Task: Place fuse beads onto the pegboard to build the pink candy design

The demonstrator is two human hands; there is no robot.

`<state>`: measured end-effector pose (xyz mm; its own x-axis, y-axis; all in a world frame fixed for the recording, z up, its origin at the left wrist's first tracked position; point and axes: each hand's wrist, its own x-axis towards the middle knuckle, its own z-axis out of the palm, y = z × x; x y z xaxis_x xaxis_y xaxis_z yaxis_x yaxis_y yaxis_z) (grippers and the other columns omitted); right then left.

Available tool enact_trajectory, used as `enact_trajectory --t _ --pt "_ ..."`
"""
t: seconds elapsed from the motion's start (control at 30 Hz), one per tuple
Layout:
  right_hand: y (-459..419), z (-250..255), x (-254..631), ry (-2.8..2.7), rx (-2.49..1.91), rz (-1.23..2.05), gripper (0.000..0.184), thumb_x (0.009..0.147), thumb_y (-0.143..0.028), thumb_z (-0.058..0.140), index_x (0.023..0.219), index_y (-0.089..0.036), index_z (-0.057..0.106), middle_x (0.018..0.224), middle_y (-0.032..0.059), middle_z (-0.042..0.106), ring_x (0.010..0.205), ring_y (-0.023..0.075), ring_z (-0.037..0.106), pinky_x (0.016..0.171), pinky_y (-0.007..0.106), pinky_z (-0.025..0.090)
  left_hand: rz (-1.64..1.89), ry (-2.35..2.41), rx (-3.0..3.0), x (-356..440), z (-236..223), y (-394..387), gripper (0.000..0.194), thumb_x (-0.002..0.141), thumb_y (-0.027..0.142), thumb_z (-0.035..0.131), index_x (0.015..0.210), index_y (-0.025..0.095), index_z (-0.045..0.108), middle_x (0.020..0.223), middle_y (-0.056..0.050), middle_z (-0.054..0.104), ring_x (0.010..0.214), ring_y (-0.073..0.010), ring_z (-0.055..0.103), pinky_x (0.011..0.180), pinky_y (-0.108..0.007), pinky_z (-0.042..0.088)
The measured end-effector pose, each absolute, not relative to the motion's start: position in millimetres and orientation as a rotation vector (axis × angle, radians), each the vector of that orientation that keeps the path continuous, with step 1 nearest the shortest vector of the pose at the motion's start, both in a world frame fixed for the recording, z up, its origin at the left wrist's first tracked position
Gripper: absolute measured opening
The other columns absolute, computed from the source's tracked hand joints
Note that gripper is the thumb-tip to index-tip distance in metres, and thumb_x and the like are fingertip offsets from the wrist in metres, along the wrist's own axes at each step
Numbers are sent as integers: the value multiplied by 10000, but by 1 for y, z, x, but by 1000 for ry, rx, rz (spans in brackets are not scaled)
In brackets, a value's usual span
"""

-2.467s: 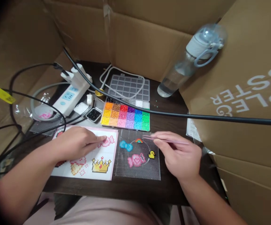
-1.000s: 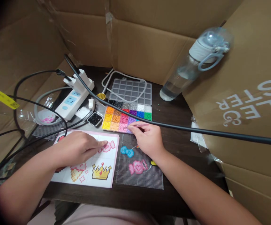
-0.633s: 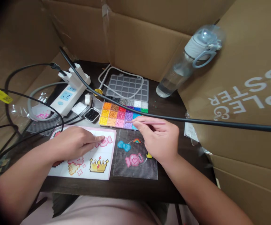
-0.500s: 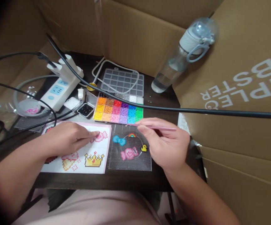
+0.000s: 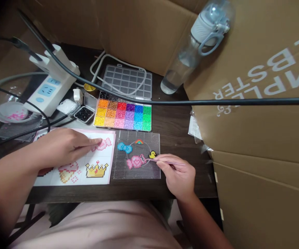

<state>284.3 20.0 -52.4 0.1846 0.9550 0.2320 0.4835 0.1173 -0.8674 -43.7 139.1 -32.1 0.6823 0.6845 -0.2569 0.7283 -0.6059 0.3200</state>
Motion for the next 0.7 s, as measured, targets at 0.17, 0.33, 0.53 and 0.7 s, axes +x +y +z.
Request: enact_trajectory --t 0.17,0.33,0.53,0.7 --pt "20 -54 284 -1473 -1487 623 120 813 -151 714 752 -227 785 762 47 775 689 188 737 681 319 633 -166 1115 2495 -42 -29 140 417 979 454 394 1139 322 756 775 -61 739 609 -183 550 563 -316 228" --pt "22 -53 283 -1496 -1490 615 118 809 -153 719 744 -227 785 758 48 776 675 192 736 674 326 635 -251 1115 2517 -41 -24 139 390 1002 429 400 1200 338 724 833 -61 756 651 -187 553 575 -312 199" --pt "21 -53 283 -1495 -1479 633 145 810 -115 712 764 -229 790 774 36 779 702 178 739 699 302 630 -237 1122 2555 -40 -23 137 394 1025 433 382 1212 332 715 814 -48 751 640 -158 524 584 -302 180" --pt "21 -54 283 -1500 -1483 640 154 812 -109 712 770 -234 791 780 24 779 707 160 737 711 274 621 -311 1161 2533 -40 -25 139 407 1009 470 371 1203 369 715 812 -45 759 633 -177 549 568 -306 183"
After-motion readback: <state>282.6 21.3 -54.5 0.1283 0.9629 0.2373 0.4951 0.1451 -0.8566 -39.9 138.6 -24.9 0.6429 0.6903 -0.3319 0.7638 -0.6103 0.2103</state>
